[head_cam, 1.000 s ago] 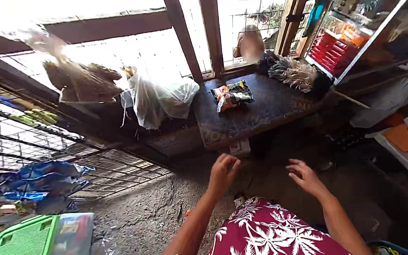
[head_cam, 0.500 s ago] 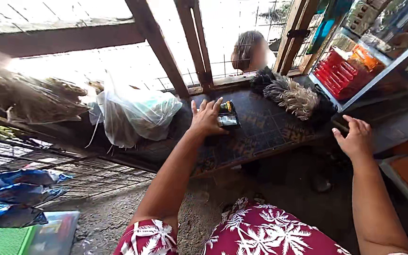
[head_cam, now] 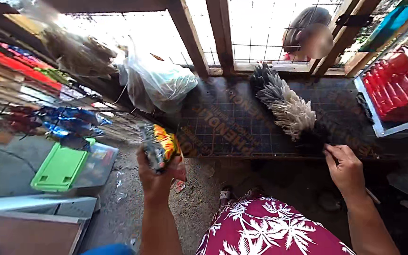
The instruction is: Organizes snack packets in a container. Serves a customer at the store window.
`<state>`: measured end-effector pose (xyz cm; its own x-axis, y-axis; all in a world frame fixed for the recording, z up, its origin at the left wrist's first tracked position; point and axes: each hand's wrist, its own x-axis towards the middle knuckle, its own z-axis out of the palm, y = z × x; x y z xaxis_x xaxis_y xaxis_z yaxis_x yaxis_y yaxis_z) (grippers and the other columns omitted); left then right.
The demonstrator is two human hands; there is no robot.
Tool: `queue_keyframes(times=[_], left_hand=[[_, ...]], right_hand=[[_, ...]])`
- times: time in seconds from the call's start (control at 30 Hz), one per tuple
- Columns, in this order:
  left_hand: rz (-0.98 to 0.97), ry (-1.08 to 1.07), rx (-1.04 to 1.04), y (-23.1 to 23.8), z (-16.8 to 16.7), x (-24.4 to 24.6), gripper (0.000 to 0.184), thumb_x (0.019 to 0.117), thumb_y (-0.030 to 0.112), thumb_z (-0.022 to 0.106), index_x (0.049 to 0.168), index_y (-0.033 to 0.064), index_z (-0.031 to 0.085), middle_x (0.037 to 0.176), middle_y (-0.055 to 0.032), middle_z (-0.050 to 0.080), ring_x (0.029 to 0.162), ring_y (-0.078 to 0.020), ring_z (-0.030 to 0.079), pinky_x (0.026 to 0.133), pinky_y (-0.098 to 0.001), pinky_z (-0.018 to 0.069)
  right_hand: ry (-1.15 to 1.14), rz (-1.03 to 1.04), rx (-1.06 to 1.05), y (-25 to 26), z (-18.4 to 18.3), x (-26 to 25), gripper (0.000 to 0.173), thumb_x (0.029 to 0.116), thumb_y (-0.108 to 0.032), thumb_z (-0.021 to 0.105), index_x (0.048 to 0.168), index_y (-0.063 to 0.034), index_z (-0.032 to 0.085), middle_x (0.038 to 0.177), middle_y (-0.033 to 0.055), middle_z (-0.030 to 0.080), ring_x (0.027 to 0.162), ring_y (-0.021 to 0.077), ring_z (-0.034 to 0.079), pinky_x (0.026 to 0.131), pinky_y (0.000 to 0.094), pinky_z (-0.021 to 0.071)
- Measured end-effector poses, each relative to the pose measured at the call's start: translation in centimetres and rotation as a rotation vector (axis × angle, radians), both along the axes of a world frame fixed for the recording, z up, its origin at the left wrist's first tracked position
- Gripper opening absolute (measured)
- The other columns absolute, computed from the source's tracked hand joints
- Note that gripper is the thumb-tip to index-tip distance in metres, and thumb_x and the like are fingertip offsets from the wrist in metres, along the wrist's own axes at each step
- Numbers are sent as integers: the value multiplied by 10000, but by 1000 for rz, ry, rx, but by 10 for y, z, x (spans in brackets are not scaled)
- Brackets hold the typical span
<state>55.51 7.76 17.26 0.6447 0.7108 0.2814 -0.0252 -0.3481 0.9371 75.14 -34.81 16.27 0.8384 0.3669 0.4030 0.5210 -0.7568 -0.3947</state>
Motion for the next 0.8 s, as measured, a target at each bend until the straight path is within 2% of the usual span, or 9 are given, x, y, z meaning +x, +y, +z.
queue_keyframes(times=[0.1,0.2,0.37,0.43,0.5,0.57,0.63,0.73,0.8], left_hand=[[144,-131,-66,-15,1,-30,931,782,429,843,1421,0,319,1213,66,608,1122,-20,619,991,-270,536],[220,-181,29,-19,11,-49,835,787,413,846,1392,72,383,1220,105,614,1141,-24,616,1008,-281,528],[287,-307,115,-6,32,-88,785,866,440,800,1420,132,338,1295,88,596,1207,-83,604,1050,-343,516],[313,-348,147,6,36,-104,809,879,426,792,1441,76,326,1333,28,576,1254,-124,579,1086,-376,489],[322,-357,138,15,41,-112,839,851,469,806,1423,66,343,1313,19,584,1240,-123,583,1082,-379,489],[299,-376,93,23,40,-118,859,837,484,814,1416,61,340,1303,10,592,1240,-130,586,1088,-379,489],[245,-392,67,32,34,-129,795,879,442,787,1417,57,346,1313,1,593,1251,-143,584,1102,-389,481],[209,-355,13,38,27,-150,711,876,460,786,1376,147,388,1266,73,617,1178,-93,621,1046,-349,522],[188,-332,7,46,20,-171,728,866,451,799,1388,166,379,1294,79,604,1226,-100,596,1078,-364,498]], right_hand=[[47,141,29,32,-6,1,256,1023,-114,572,1162,9,748,1062,236,697,909,337,717,788,451,608],[98,335,53,58,-15,-14,251,1025,-130,571,1140,-12,760,1062,210,704,908,306,722,776,432,616],[183,694,115,64,-33,-61,235,1036,-141,568,1122,-63,772,1033,151,730,890,222,722,757,326,606],[218,760,47,65,-46,-78,241,1046,-157,552,1121,-89,771,1014,129,735,866,221,725,721,337,607],[339,742,-124,70,-62,-92,267,1048,-182,528,1140,-118,771,1024,127,740,851,274,737,679,443,608],[687,633,-344,80,-85,-101,305,1061,-210,509,1225,-98,740,1177,173,716,1038,374,710,864,613,565],[906,500,-462,89,-116,-109,329,1069,-227,504,1294,-91,702,1290,184,674,1202,387,642,1019,628,485],[985,388,-460,100,-134,-123,342,1021,-181,604,1332,-54,667,1338,218,633,1263,389,599,1080,592,453],[960,341,-410,105,-134,-131,336,1009,-132,615,1332,-53,666,1329,216,638,1255,390,603,1081,588,458]])
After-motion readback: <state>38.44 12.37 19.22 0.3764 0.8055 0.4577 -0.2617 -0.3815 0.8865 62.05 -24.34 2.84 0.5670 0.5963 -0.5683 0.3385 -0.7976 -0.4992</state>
